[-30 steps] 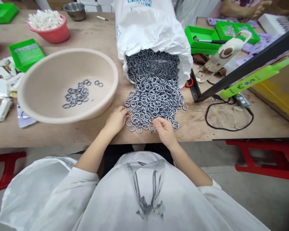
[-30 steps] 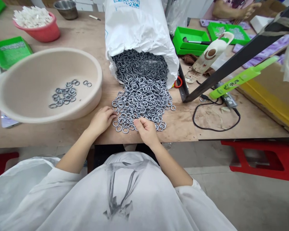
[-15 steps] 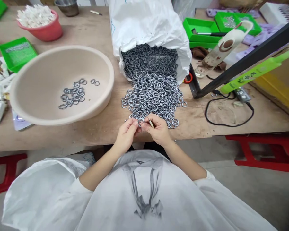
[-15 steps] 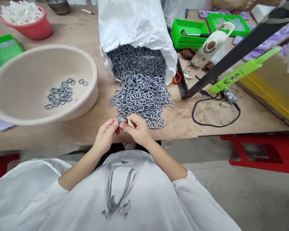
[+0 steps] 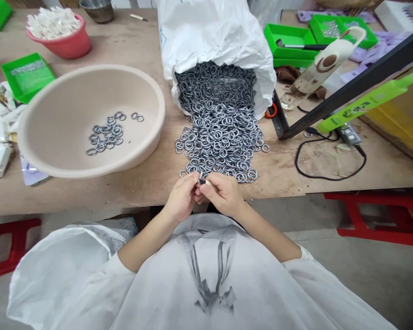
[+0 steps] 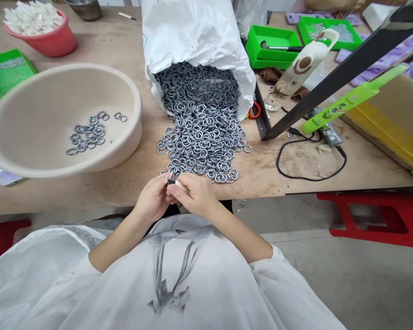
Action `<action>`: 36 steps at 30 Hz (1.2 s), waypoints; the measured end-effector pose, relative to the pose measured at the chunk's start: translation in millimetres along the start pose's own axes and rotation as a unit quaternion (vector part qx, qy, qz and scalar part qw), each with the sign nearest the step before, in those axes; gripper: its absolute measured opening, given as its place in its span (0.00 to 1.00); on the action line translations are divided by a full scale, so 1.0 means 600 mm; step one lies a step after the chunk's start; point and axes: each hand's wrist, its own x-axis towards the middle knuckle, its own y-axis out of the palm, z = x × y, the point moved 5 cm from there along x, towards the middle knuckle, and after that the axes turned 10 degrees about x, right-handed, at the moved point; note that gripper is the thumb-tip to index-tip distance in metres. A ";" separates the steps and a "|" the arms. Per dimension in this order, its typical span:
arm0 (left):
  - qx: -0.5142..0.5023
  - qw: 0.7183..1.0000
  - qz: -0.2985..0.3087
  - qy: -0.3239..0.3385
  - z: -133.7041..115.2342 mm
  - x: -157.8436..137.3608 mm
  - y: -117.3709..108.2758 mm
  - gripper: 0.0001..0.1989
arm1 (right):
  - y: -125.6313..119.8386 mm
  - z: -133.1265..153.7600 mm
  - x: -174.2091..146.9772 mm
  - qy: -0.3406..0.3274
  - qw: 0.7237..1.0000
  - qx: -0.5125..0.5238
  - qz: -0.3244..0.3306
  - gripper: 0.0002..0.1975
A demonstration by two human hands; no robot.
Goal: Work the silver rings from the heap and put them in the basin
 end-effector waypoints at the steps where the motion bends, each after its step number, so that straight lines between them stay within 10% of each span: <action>1: 0.003 1.000 -0.012 0.000 0.001 -0.002 0.000 0.17 | 0.000 0.004 -0.001 -0.009 1.000 -0.027 0.002 0.23; 12: 0.032 0.999 -0.018 -0.003 0.000 -0.010 0.003 0.17 | 0.002 0.011 0.001 -0.012 0.999 -0.046 0.006 0.23; 17: 0.058 0.998 0.025 -0.026 0.015 -0.032 -0.023 0.21 | -0.038 -0.046 0.017 0.086 0.983 -0.054 -0.152 0.26; 24: 0.077 0.984 -0.149 0.058 -0.018 -0.056 -0.165 0.17 | 0.056 -0.031 0.060 0.054 0.949 -0.301 0.073 0.18; 29: -0.003 0.980 -0.192 0.043 -0.020 -0.056 -0.202 0.09 | 0.099 -0.035 0.087 0.060 0.906 -0.396 0.137 0.13; 36: -0.064 0.988 -0.139 0.022 0.000 -0.017 -0.134 0.14 | 0.068 -0.027 0.081 0.081 0.994 -0.070 0.005 0.13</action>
